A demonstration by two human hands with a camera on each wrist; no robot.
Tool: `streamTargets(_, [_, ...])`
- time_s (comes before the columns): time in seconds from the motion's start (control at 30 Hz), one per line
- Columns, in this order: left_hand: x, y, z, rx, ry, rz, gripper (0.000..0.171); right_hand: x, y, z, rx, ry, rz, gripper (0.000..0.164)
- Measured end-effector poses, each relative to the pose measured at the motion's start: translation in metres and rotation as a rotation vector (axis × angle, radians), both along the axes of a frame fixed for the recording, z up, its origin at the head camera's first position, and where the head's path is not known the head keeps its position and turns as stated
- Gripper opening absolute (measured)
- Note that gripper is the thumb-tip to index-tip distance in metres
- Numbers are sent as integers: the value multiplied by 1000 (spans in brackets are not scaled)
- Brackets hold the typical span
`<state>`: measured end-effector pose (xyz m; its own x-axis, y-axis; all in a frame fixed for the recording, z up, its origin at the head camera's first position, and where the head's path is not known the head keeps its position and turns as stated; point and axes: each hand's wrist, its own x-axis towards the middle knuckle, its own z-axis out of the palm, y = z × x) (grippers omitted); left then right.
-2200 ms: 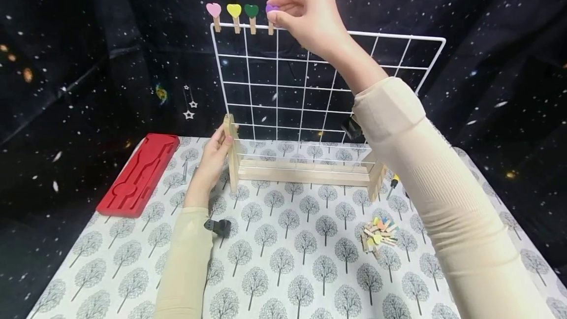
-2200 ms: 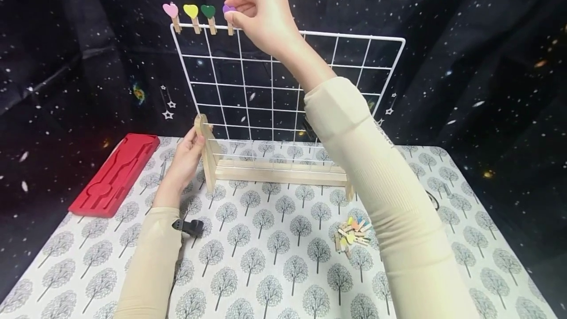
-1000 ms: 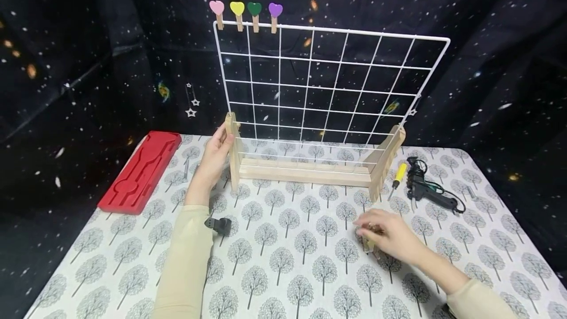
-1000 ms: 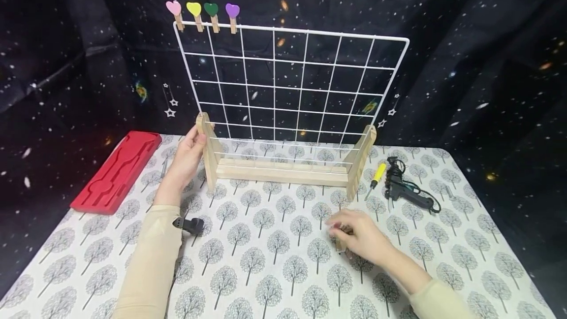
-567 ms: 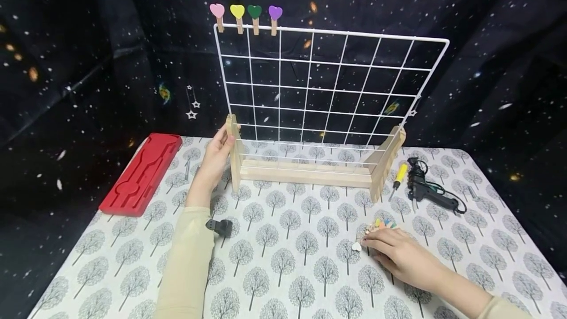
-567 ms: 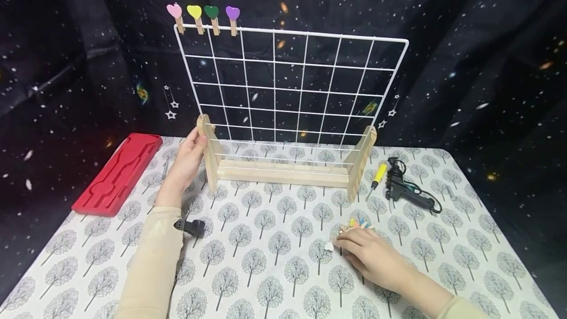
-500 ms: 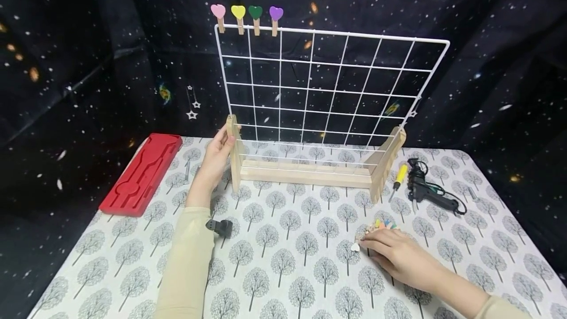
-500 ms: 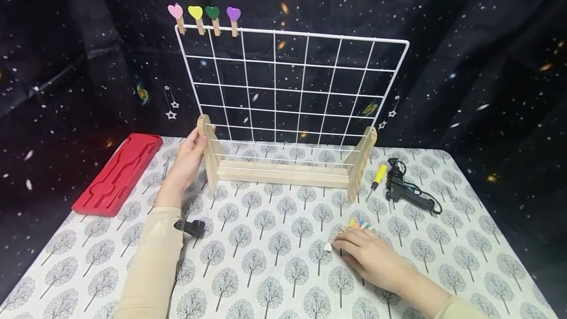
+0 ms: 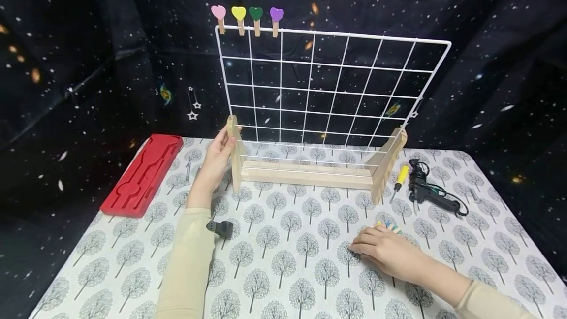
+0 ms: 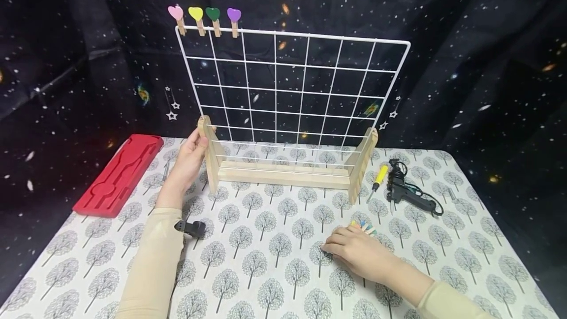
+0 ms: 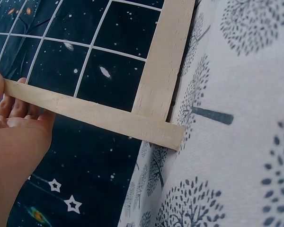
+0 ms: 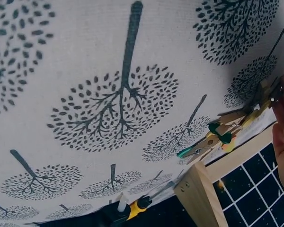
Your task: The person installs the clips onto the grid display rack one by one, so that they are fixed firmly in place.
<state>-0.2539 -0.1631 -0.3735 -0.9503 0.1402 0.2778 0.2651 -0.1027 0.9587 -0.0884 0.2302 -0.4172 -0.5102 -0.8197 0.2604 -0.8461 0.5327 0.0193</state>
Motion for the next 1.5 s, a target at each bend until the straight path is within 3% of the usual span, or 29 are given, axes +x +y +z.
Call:
streamTargets(0.27, [-7,-4,-13,-9,-13,23,48,0,0,1,-39,-10,-15,29])
streamTargets(0.57, [3,-1,1,-11,0,16,48,-15,-6,19,-132,29,19,25])
streamTargets(0.67, [6,-2,4,-7,-8,16,49,-25,-15,26,-178,-11,-7,22])
streamTargets(0.87, [7,-1,4,0,-17,5,49,-39,-44,47,-360,-208,-56,15])
streamTargets(0.93, [6,-1,4,-3,-12,3,48,-45,-56,60,-419,-229,-53,13])
streamTargets(1.1, [3,2,5,4,4,-4,48,-63,-85,111,-466,-166,-36,10])
streamTargets(1.3, [0,2,4,11,1,0,50,-95,-103,181,-520,-45,54,26])
streamTargets(1.4, [1,2,4,20,-1,-3,50,-108,-111,214,-571,-36,71,27])
streamTargets(1.5, [2,2,4,17,-7,-1,50,-109,-122,250,-626,-77,22,24])
